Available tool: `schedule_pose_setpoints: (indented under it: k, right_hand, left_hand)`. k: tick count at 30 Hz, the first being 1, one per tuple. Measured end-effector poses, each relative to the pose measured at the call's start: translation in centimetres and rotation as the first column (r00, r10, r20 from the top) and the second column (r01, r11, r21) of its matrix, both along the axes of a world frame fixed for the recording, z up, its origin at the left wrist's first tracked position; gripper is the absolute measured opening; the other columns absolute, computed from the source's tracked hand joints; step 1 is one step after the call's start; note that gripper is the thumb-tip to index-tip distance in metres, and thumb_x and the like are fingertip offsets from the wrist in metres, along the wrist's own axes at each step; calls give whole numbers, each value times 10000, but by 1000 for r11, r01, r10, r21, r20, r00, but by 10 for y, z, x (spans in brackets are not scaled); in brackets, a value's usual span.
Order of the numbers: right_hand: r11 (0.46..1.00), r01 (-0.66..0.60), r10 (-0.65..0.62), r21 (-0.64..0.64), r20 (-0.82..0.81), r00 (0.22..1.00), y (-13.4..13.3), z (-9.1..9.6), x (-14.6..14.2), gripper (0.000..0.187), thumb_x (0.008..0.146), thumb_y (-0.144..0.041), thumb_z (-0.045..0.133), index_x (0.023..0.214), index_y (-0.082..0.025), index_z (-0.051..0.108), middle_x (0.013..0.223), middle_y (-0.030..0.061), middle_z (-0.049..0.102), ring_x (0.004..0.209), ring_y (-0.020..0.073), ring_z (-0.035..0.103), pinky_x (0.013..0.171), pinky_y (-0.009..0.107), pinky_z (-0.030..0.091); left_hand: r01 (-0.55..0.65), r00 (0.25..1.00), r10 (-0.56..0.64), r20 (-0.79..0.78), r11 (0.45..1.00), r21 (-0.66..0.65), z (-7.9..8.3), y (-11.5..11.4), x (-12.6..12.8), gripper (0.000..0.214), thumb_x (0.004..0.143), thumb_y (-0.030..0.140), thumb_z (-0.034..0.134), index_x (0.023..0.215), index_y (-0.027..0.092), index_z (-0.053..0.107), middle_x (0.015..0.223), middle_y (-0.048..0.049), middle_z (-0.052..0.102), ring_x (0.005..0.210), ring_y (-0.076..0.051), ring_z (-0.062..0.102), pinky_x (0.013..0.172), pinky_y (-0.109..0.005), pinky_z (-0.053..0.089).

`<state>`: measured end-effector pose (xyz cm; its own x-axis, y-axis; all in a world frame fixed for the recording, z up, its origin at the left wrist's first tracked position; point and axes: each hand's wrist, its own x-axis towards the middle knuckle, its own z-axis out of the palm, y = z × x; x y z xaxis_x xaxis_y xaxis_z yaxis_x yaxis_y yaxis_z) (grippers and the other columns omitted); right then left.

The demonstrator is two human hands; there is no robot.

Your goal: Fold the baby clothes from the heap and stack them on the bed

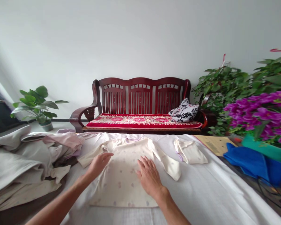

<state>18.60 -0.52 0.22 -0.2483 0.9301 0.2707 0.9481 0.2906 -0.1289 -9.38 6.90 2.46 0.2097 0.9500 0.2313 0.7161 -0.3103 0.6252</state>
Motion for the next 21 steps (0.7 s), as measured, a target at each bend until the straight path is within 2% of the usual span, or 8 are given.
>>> schedule_pose_setpoints:
  k: [3,6,10,13,15,17,19,21]
  right_hand:
    - [1000,-6,6,-10,10,1000,3,-9,-3,469,970,-302,492,1426,-206,537,1539,76,476,1436,274,394,1190,476,321]
    - [1000,-7,7,4,15,1000,3,-15,-1,474,968,-307,498,1432,-215,529,1537,72,479,1429,273,402,1180,474,332]
    - [1000,-5,5,14,15,1000,2,-18,2,494,965,-320,497,1449,-226,512,1544,59,471,1431,270,400,1180,460,326]
    - [1000,3,-3,1,-12,1000,0,-13,1,517,939,-302,526,1450,-223,512,1546,60,469,1427,271,404,1178,445,318]
    - [999,12,-14,-31,-50,999,2,-4,1,459,926,-275,533,1380,-232,580,1489,61,538,1373,262,473,1133,412,362]
    - [996,25,-33,-83,-95,995,10,10,5,345,940,-249,495,1237,-254,670,1327,47,668,1232,228,593,1023,349,435]
    - [991,70,-86,-117,-133,987,27,26,13,318,973,-245,428,1125,-269,706,1145,29,742,1077,196,666,902,299,464]
    - [981,171,-183,-87,-155,971,52,40,23,334,998,-280,392,1136,-267,696,1127,34,744,1055,194,669,864,286,454]
  left_hand:
    - [0,997,4,-77,999,44,4,37,16,388,956,274,394,1148,204,724,1149,-82,758,1092,-241,692,987,-371,510]
    - [62,984,-49,-169,995,73,-2,60,37,403,977,285,406,1266,183,668,1281,-108,699,1208,-254,636,1068,-403,460]
    - [206,951,-185,-247,977,59,-21,67,58,477,959,363,516,1398,184,571,1480,-119,542,1415,-288,443,1184,-448,333]
    - [221,934,-185,-307,971,88,-32,67,61,515,936,387,565,1419,210,556,1549,-113,455,1474,-340,331,1214,-526,245]
    - [203,943,-171,-284,975,86,-33,71,57,414,961,375,519,1330,230,639,1465,-76,565,1412,-302,443,1187,-460,322]
    - [152,963,-132,-236,986,67,-29,81,50,370,996,316,423,1212,224,708,1293,-46,696,1250,-235,603,1088,-355,443]
    - [61,974,-43,-222,996,72,-22,92,42,392,993,237,372,1169,199,720,1196,-48,738,1126,-204,669,1005,-308,490]
    - [-30,971,52,-233,995,96,-16,103,35,394,968,185,382,1199,182,700,1221,-71,724,1130,-211,663,1010,-315,477]
